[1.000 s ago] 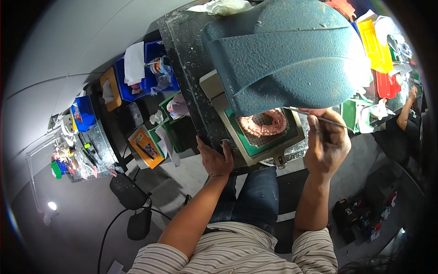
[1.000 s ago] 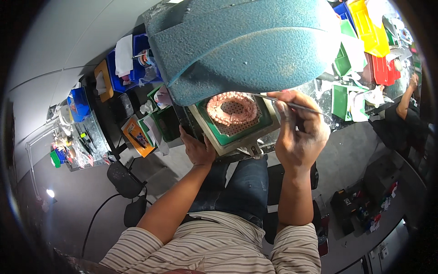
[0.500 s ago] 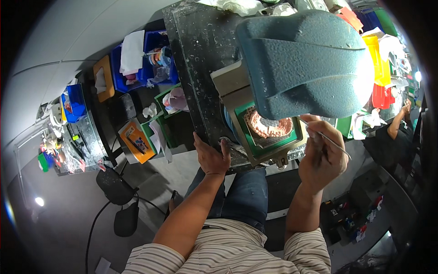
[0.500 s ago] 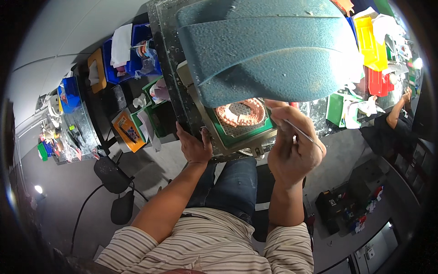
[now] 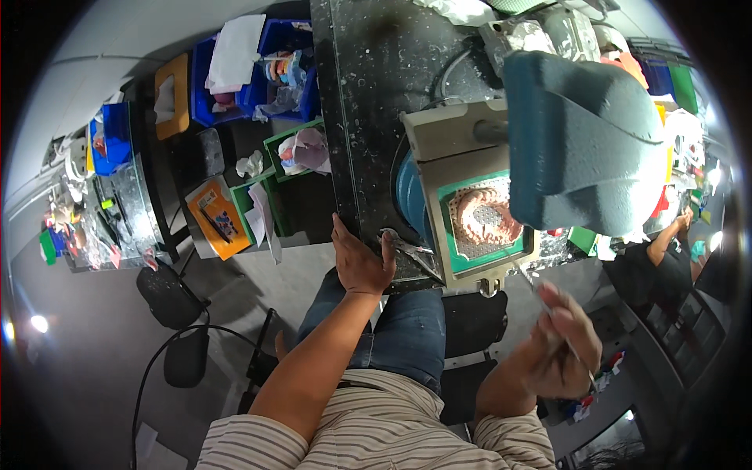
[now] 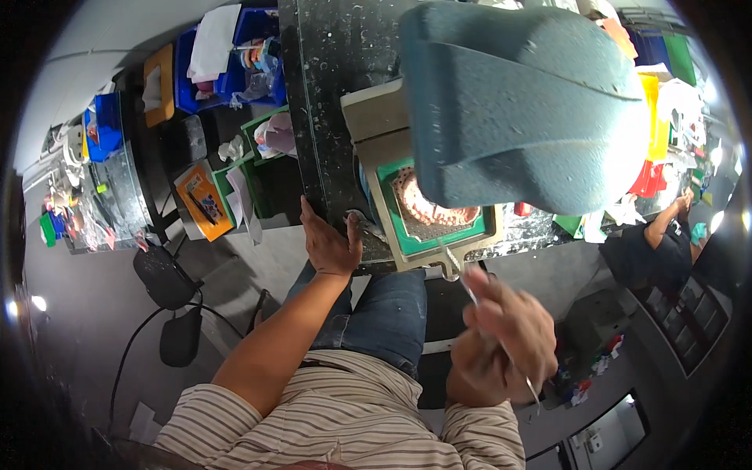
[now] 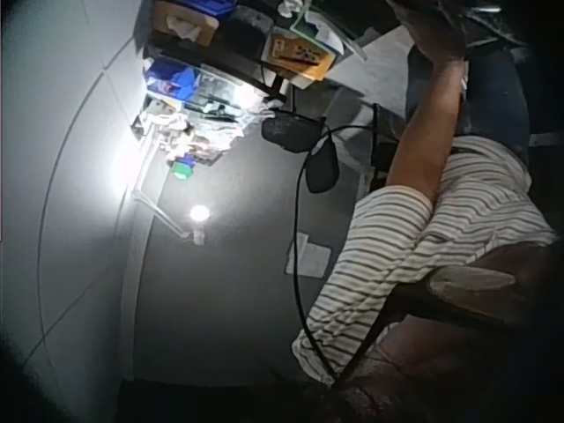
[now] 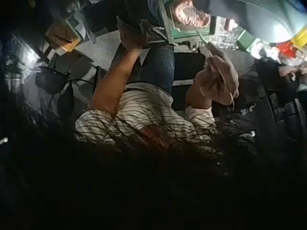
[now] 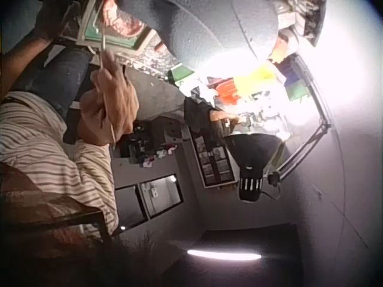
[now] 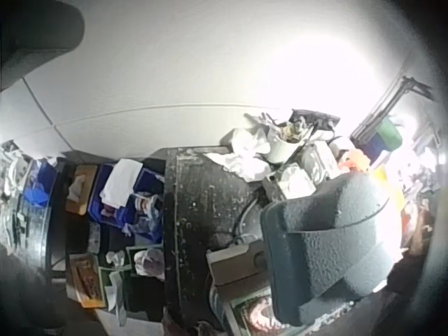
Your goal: The person operates a vacuum forming machine over a dental model and uses a metal probe to work along the edges of the model.
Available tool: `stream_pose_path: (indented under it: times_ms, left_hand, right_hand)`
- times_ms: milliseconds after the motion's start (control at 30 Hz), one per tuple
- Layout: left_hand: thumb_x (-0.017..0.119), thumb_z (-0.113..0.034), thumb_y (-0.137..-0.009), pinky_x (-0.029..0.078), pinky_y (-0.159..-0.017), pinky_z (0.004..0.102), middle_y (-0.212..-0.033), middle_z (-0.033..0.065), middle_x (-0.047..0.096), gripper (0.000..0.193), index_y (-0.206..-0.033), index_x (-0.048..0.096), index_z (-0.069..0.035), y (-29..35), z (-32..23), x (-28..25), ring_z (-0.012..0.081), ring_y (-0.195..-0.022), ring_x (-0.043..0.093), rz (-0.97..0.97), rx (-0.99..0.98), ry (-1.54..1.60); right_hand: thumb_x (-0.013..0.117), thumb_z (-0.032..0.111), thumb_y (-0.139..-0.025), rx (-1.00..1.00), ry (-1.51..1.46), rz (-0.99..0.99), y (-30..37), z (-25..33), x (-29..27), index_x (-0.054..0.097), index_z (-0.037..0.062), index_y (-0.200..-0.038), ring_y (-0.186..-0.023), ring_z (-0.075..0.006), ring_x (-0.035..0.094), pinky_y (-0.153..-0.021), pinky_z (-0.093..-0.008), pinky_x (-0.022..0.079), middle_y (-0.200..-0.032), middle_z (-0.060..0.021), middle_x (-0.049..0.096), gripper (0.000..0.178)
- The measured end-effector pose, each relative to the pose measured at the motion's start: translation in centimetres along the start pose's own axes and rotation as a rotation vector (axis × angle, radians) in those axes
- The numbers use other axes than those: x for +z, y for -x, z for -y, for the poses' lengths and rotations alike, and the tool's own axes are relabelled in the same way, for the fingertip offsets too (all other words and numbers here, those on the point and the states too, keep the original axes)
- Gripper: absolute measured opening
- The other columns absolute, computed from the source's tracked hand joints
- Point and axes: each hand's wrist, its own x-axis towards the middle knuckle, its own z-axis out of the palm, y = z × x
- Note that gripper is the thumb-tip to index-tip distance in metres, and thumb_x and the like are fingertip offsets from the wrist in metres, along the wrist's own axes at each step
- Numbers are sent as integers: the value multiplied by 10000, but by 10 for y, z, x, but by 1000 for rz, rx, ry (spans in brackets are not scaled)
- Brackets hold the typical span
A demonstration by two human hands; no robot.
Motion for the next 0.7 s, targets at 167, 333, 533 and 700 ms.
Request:
stream_pose_path:
  times_ms: [167,333,533,700]
  left_hand:
    - [609,-400,-925,424,-1041,519,-1363,419,390,941,-1499,104,147,0,3,4,553,-1209,485,-17,41,-33]
    - [624,-449,-906,453,-1019,492,-1354,392,405,988,-1498,104,147,0,11,2,512,-1202,505,-26,46,-25]
    - [619,-420,-923,399,-1088,504,-1392,406,380,966,-1492,104,167,-1,5,-2,537,-1267,449,43,2,54]
    - [628,-430,-914,460,-1001,483,-1330,387,417,965,-1487,122,160,-3,9,1,492,-1171,519,-24,99,-5]
  right_hand:
    - [694,18,-914,-15,105,-62,11,15,-10,640,-99,-1001,-819,-353,744,-764,-393,625,-896,-288,710,155]
    - [706,-11,-898,-54,311,47,-7,22,15,662,-95,-992,-564,-126,612,-497,-206,460,-918,-264,729,135]
    - [675,-91,-885,122,453,-176,-19,-10,42,660,-96,-915,-494,-61,496,-439,-178,343,-831,-182,725,34]
    - [698,-66,-871,401,243,-326,-21,-26,41,566,-33,-717,-462,-73,514,-400,-212,330,-659,-99,640,206]
